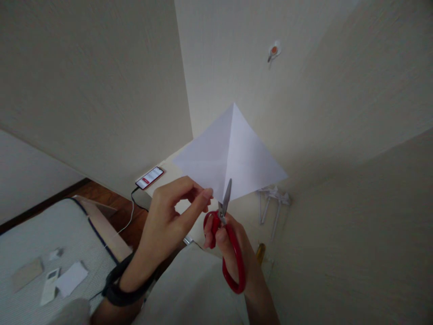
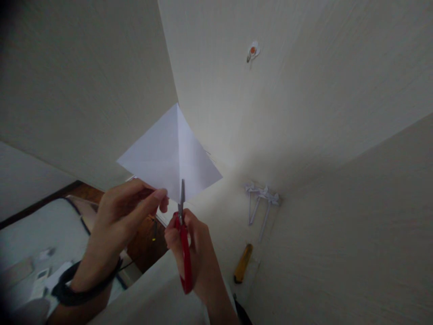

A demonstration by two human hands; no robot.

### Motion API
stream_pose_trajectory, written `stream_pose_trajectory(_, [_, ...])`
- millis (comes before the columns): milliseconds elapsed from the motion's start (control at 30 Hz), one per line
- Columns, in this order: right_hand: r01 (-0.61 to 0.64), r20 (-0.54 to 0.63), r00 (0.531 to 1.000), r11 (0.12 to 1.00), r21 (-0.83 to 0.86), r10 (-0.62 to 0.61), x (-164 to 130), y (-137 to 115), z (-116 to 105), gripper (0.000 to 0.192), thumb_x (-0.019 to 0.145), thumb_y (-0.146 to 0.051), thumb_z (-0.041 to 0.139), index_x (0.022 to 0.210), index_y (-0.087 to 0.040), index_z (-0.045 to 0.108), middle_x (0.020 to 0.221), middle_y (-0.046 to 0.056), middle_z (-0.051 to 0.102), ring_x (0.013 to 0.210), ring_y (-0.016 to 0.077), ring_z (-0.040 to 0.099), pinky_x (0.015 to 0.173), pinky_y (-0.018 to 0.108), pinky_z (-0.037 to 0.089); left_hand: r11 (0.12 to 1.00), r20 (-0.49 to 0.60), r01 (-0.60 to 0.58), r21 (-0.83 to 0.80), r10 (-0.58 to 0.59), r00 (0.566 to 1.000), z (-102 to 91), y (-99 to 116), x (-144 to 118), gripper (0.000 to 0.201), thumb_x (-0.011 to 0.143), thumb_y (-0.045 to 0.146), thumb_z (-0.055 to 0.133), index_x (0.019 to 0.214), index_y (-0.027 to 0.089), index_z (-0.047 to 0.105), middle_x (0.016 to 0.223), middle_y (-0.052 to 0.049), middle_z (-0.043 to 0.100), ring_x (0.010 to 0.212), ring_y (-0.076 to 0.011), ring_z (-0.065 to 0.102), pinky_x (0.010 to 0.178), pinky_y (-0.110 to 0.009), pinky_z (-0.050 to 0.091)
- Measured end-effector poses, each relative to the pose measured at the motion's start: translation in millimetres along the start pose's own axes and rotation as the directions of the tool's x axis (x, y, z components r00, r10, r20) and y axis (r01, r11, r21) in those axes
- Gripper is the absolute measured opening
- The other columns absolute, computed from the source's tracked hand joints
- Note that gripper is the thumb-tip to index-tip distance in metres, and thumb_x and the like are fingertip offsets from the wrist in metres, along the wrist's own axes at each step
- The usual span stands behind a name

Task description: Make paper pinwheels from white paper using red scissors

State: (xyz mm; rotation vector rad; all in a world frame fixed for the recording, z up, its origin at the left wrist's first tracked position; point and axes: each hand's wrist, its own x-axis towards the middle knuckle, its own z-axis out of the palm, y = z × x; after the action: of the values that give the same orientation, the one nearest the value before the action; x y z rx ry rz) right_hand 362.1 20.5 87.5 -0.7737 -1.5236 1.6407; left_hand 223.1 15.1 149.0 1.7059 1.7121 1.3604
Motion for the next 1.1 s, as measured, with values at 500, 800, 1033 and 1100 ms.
stream_pose_trajectory(500, [-0.031,-0.002,1.0,0.999,0.013,0.031,-0.8,0.0,0.2,0.05,0.084,-0.07,0.045,0.078,-0.021,0.047,0.065,-0.001,0.047,0.055,0.0128,0.04,0.051,0.027,0.034,0.998,0.013,0.02,-0.065,-0.019,1.0,0.5,0.9,-1.1,0.023,0.085,0.016,0.06,0.062,0.019,0.062,0.06,0.004,0.063,0.056,-0.009,0.06,0.053,-0.02,0.045])
stream_pose_trajectory(800, [-0.051,-0.004,0.999,0.999,0.018,0.051,0.5,-3.7,0.4,0.053,0.081,-0.074,0.044,0.073,-0.022,0.044,0.059,-0.003,0.045,0.049,0.0118,0.042,0.046,0.025,0.034,0.995,0.013,0.039,-0.094,-0.037,0.999,-0.7,0.9,-2.4,0.023,0.085,0.015,0.06,0.062,0.019,0.062,0.06,0.005,0.063,0.055,-0.0081,0.059,0.052,-0.019,0.045])
stream_pose_trajectory(1033, [-0.082,-0.017,0.996,0.996,0.03,0.083,-0.8,-2.0,-0.9,0.054,0.079,-0.075,0.046,0.072,-0.021,0.045,0.056,-0.004,0.046,0.048,0.0113,0.042,0.047,0.025,0.034,0.993,-0.006,0.05,-0.106,-0.051,0.999,1.3,2.0,-2.4,0.024,0.085,0.014,0.061,0.061,0.019,0.062,0.059,0.006,0.063,0.055,-0.0065,0.059,0.053,-0.017,0.045])
stream_pose_trajectory(1100, [-0.088,-0.017,0.996,0.995,0.041,0.089,-0.8,-2.3,-0.9,0.056,0.078,-0.077,0.046,0.071,-0.022,0.045,0.056,-0.004,0.045,0.048,0.0116,0.042,0.047,0.026,0.034,0.992,-0.009,0.055,-0.115,-0.057,0.998,1.4,2.6,-2.4,0.024,0.084,0.014,0.061,0.061,0.019,0.062,0.059,0.007,0.063,0.054,-0.0062,0.059,0.052,-0.017,0.044])
